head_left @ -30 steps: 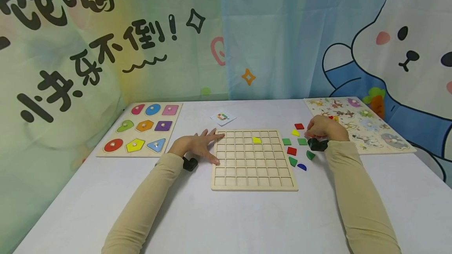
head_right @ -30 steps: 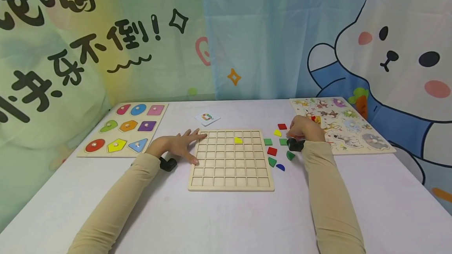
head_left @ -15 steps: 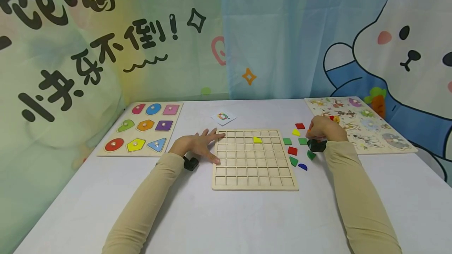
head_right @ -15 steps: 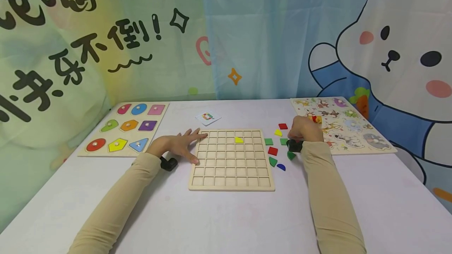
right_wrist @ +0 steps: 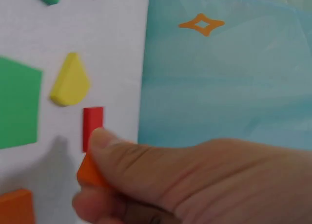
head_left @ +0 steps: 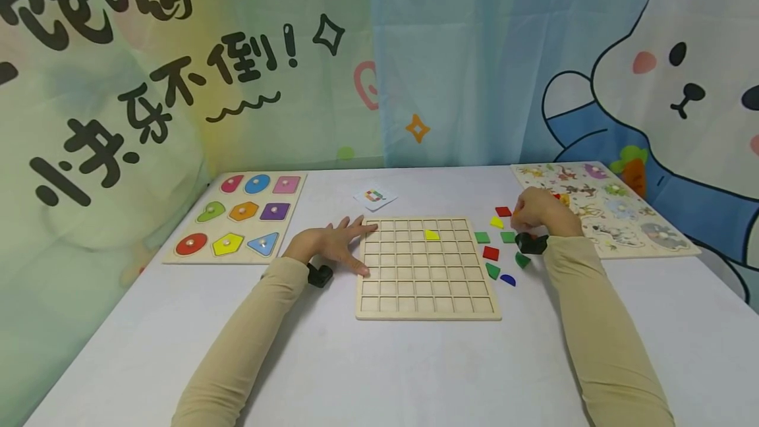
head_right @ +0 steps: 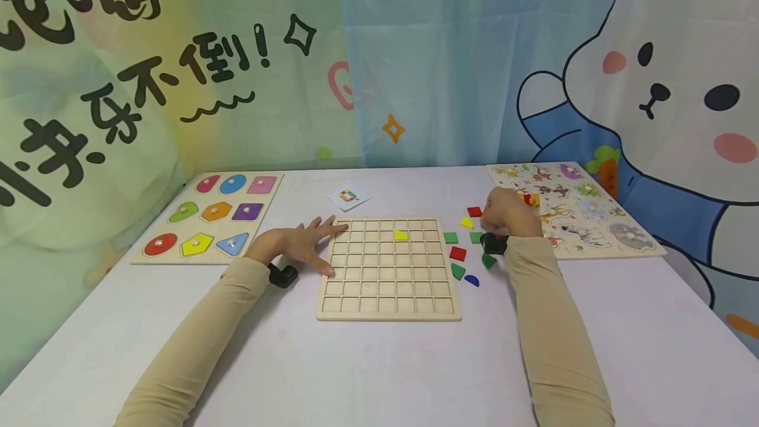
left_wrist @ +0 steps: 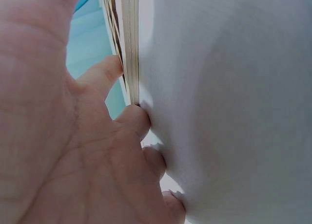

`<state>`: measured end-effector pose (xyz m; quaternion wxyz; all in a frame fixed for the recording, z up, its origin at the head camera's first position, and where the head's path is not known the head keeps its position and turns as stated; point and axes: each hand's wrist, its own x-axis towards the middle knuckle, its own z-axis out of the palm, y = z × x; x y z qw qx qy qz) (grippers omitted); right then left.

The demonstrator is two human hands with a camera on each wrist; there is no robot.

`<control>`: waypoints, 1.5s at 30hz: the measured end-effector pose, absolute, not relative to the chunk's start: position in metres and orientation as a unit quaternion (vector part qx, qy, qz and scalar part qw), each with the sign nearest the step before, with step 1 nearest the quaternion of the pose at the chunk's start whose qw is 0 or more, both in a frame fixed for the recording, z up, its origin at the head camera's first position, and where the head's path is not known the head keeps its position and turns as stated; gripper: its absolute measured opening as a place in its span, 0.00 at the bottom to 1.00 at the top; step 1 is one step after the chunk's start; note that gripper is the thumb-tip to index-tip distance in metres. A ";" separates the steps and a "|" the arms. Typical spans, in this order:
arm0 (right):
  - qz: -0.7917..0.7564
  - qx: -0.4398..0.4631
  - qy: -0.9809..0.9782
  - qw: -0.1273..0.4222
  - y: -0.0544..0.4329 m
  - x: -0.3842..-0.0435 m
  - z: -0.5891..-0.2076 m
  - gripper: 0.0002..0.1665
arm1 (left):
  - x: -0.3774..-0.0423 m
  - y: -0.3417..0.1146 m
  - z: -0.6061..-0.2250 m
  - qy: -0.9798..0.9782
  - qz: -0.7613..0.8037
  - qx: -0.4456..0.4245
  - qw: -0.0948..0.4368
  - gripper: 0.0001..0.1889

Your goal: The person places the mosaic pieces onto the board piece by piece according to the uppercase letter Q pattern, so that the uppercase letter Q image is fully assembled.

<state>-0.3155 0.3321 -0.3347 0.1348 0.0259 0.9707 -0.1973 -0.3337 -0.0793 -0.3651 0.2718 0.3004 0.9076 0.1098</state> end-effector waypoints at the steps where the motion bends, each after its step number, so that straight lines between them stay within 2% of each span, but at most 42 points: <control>1: -0.200 0.018 0.972 0.125 0.332 -0.316 -0.334 0.13 | -0.334 -0.079 -0.365 0.908 0.110 0.301 0.271 0.57; 6: -0.234 -0.027 0.965 0.111 0.325 -0.319 -0.332 0.15 | -0.332 -0.079 -0.364 0.908 0.109 0.303 0.269 0.56; 16: -0.258 -0.131 0.951 0.112 0.293 -0.319 -0.332 0.11 | -0.332 -0.079 -0.363 0.908 0.103 0.301 0.271 0.56; 25: -0.243 -0.201 0.940 0.128 0.257 -0.314 -0.326 0.14 | -0.331 -0.079 -0.361 0.908 0.107 0.299 0.273 0.55; 33: -0.263 -0.233 0.921 0.167 0.238 -0.311 -0.322 0.13 | -0.333 -0.080 -0.363 0.910 0.109 0.297 0.269 0.55; 41: -0.238 -0.237 0.925 0.178 0.218 -0.305 -0.324 0.05 | -0.333 -0.080 -0.365 0.908 0.112 0.299 0.272 0.55; 45: -0.208 -0.241 0.934 0.163 0.210 -0.304 -0.329 0.04 | -0.333 -0.080 -0.366 0.908 0.111 0.301 0.270 0.55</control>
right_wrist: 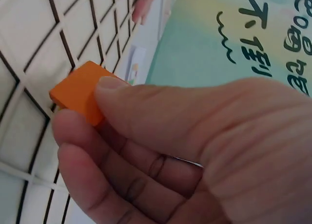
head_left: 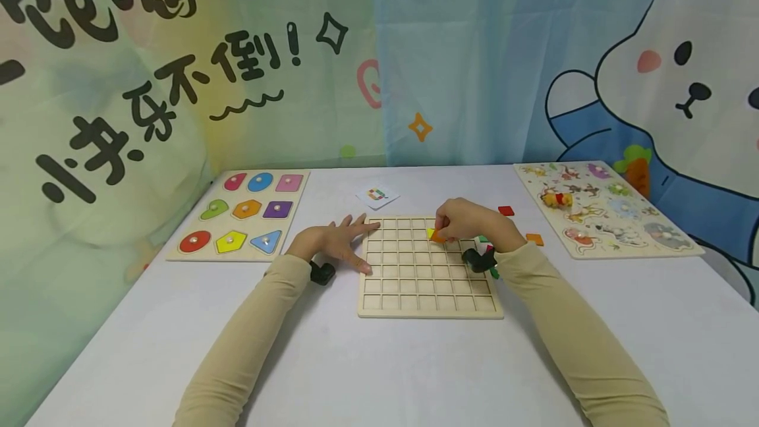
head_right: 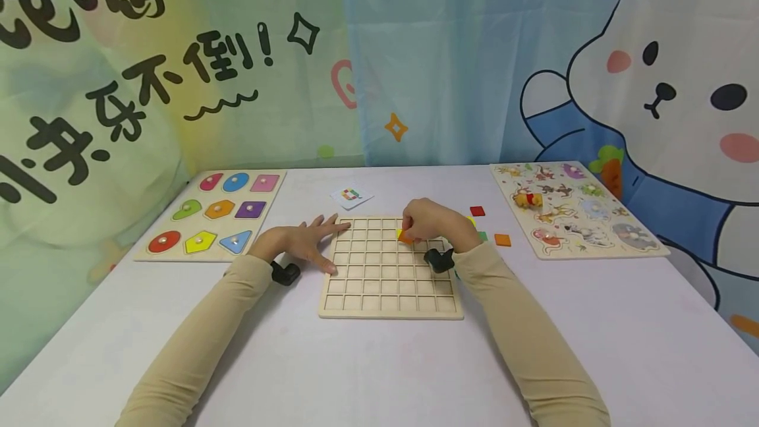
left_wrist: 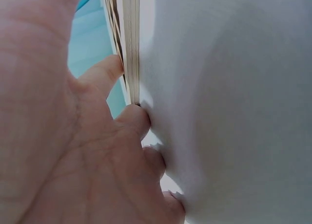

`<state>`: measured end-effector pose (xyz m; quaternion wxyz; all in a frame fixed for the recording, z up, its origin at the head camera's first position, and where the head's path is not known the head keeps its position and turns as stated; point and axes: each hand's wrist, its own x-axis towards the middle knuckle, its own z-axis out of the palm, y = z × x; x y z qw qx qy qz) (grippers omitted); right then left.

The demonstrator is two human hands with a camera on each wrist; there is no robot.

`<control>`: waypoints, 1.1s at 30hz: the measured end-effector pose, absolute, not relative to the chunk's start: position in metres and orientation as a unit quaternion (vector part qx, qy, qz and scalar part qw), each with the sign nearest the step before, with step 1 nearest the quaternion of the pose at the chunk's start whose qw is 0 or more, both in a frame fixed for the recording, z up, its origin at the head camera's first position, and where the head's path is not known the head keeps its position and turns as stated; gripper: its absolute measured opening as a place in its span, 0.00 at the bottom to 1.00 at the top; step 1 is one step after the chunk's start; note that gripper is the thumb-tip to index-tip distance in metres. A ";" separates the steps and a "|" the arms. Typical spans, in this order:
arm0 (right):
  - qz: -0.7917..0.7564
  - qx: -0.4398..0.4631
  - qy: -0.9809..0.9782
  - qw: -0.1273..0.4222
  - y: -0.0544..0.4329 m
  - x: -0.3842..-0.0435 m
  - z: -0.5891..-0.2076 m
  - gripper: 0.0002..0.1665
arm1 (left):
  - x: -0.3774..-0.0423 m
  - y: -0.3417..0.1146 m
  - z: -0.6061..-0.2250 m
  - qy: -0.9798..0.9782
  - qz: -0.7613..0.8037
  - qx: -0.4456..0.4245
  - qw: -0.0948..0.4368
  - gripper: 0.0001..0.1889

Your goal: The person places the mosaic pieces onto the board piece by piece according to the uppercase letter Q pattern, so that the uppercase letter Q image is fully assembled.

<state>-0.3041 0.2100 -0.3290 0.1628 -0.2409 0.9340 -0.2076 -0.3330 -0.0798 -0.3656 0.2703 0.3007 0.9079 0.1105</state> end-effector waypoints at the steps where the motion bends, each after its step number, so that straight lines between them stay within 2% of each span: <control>1: -0.202 -0.242 0.936 0.159 0.208 -0.303 -0.330 0.04 | -0.333 -0.080 -0.366 0.908 0.109 0.302 0.269 0.55; 15: -0.132 -0.250 0.949 0.142 0.196 -0.298 -0.329 0.04 | -0.333 -0.080 -0.365 0.907 0.111 0.302 0.270 0.55; 25: -0.096 -0.275 0.948 0.125 0.191 -0.297 -0.329 0.08 | -0.332 -0.081 -0.366 0.906 0.119 0.303 0.269 0.55; 33: -0.115 -0.266 0.948 0.135 0.190 -0.295 -0.330 0.12 | -0.333 -0.082 -0.365 0.903 0.120 0.309 0.272 0.57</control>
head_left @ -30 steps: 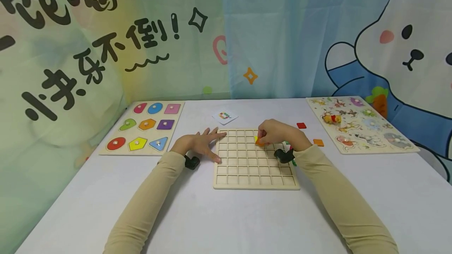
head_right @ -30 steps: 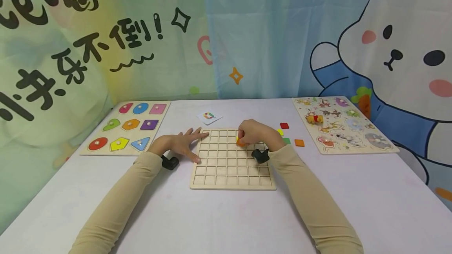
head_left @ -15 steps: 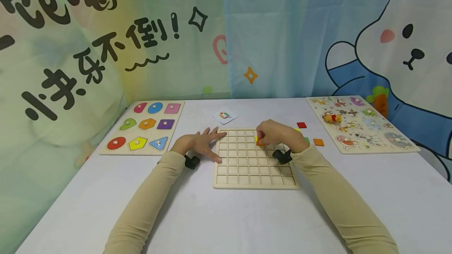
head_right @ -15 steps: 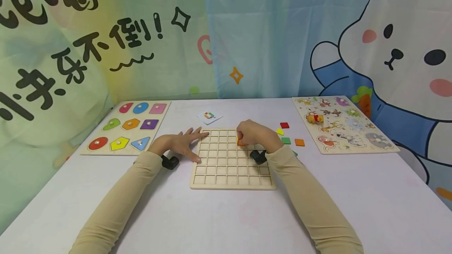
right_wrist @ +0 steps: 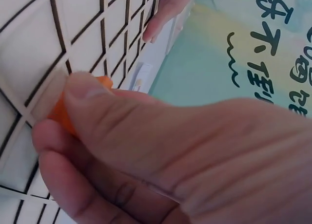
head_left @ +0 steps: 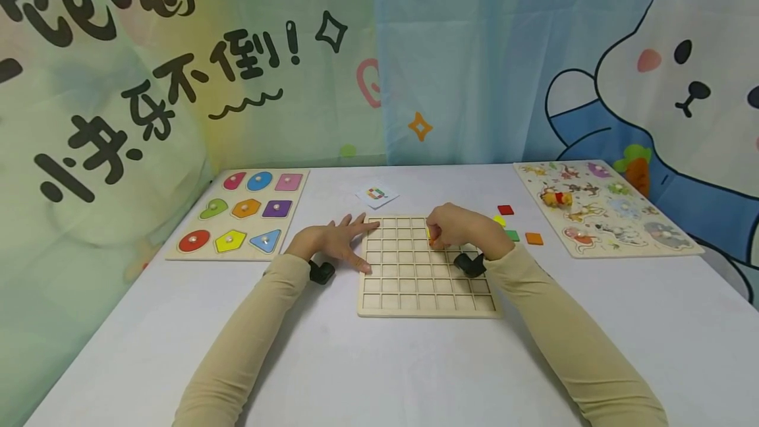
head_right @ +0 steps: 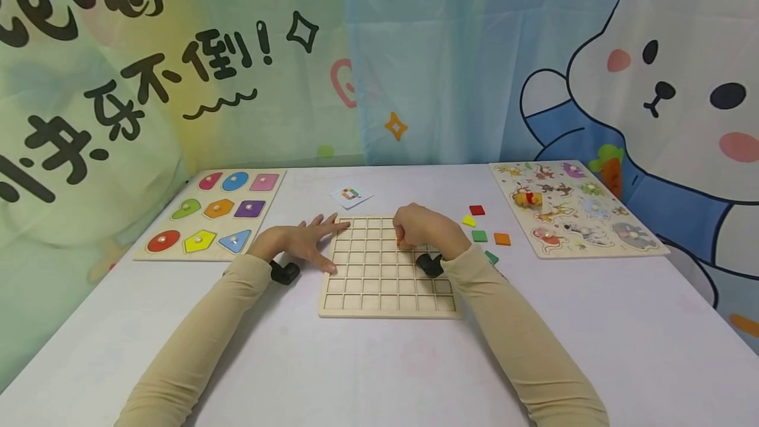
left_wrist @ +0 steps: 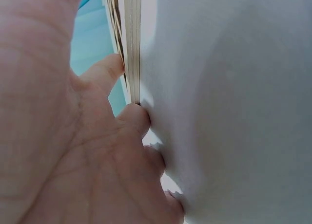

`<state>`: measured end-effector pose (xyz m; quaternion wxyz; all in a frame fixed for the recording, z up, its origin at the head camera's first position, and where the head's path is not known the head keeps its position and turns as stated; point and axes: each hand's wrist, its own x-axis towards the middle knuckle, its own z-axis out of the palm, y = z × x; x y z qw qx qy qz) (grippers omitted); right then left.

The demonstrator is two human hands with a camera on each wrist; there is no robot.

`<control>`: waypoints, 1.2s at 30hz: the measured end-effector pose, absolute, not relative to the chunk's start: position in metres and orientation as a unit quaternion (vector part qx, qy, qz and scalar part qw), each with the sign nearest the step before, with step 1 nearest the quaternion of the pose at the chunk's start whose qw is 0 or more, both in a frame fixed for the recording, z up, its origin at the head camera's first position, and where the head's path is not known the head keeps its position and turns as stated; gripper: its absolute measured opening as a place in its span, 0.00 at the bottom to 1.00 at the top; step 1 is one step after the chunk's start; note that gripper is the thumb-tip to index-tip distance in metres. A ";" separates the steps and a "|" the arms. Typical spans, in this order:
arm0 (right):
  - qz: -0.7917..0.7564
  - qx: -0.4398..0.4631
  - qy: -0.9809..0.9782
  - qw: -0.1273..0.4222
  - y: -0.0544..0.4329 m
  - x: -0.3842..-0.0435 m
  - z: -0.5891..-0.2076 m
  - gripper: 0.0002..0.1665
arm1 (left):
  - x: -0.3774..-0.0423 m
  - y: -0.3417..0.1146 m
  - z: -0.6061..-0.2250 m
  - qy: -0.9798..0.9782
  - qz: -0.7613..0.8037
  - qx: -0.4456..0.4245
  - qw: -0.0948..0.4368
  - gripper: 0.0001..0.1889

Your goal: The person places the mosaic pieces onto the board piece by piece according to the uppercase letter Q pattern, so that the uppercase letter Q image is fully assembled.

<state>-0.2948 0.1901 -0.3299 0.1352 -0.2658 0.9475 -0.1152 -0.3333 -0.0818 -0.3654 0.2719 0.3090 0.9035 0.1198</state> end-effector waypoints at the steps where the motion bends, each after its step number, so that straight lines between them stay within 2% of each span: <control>1: -0.116 -0.267 0.947 0.137 0.190 -0.295 -0.330 0.12 | -0.334 -0.082 -0.366 0.903 0.120 0.309 0.273 0.57; 10: -0.117 -0.261 0.948 0.137 0.191 -0.295 -0.334 0.13 | -0.334 -0.081 -0.367 0.904 0.114 0.310 0.272 0.55; 18: -0.134 -0.237 0.950 0.154 0.191 -0.296 -0.336 0.09 | -0.335 -0.081 -0.368 0.903 0.112 0.308 0.276 0.56; 36: -0.127 -0.266 0.947 0.127 0.192 -0.300 -0.341 0.10 | -0.335 -0.082 -0.366 0.904 0.126 0.304 0.273 0.56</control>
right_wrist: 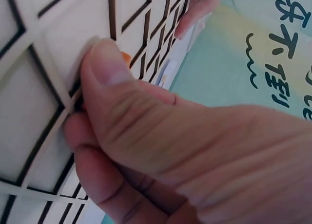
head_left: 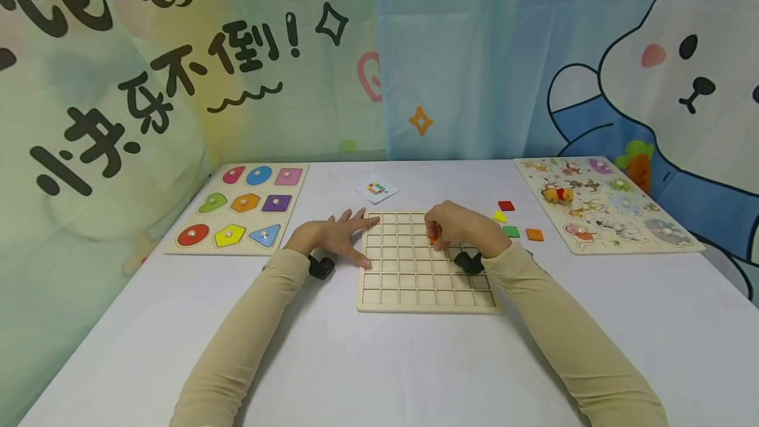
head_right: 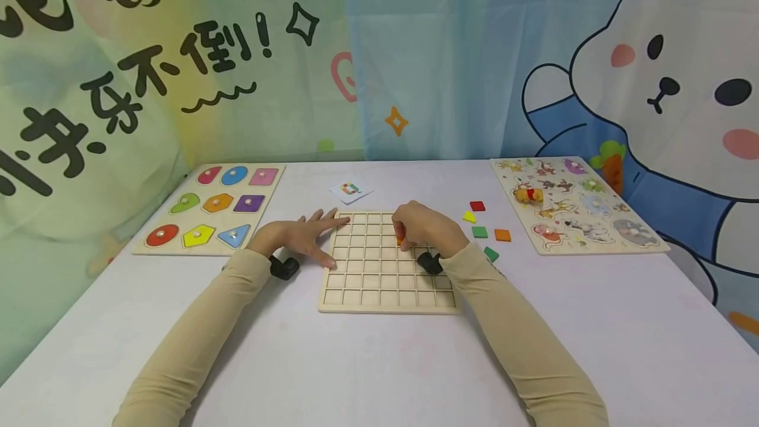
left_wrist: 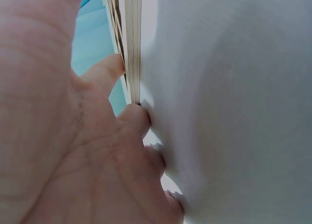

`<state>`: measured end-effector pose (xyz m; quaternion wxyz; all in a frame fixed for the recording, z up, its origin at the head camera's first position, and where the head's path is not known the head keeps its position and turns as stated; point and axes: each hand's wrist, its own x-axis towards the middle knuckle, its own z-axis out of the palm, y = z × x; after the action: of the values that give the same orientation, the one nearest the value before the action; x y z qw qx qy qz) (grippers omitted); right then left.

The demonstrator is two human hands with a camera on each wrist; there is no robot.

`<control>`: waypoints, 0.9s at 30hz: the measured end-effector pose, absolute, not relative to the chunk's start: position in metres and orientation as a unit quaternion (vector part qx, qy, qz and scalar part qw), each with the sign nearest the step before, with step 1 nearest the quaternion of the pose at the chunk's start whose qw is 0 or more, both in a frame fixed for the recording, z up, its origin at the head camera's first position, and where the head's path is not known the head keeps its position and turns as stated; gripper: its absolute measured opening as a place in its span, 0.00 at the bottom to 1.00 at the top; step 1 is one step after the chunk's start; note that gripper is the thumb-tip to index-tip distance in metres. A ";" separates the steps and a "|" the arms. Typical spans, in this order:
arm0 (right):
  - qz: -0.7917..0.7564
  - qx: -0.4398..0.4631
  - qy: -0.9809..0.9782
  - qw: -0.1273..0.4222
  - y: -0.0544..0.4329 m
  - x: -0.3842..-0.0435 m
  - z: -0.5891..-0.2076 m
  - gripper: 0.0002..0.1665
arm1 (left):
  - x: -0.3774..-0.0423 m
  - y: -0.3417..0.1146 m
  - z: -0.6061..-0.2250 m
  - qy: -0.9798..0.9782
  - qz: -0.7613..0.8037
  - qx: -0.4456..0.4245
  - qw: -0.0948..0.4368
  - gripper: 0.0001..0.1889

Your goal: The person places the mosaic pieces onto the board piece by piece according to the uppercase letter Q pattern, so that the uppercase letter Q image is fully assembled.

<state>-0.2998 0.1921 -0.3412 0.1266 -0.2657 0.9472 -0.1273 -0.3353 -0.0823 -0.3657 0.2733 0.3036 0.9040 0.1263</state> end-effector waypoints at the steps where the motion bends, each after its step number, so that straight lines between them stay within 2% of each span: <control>1: -0.126 -0.266 0.947 0.127 0.191 -0.300 -0.341 0.10 | -0.335 -0.083 -0.365 0.904 0.126 0.303 0.273 0.56; 17: -0.127 -0.231 0.956 0.133 0.187 -0.300 -0.339 0.08 | -0.335 -0.083 -0.365 0.906 0.116 0.307 0.266 0.55; 27: -0.132 -0.212 0.954 0.166 0.194 -0.299 -0.331 0.04 | -0.336 -0.083 -0.368 0.907 0.113 0.307 0.265 0.56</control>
<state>-0.2991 0.1944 -0.3314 0.1655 -0.2119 0.9542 -0.1315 -0.3357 -0.0831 -0.3680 0.2646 0.3065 0.9073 0.1135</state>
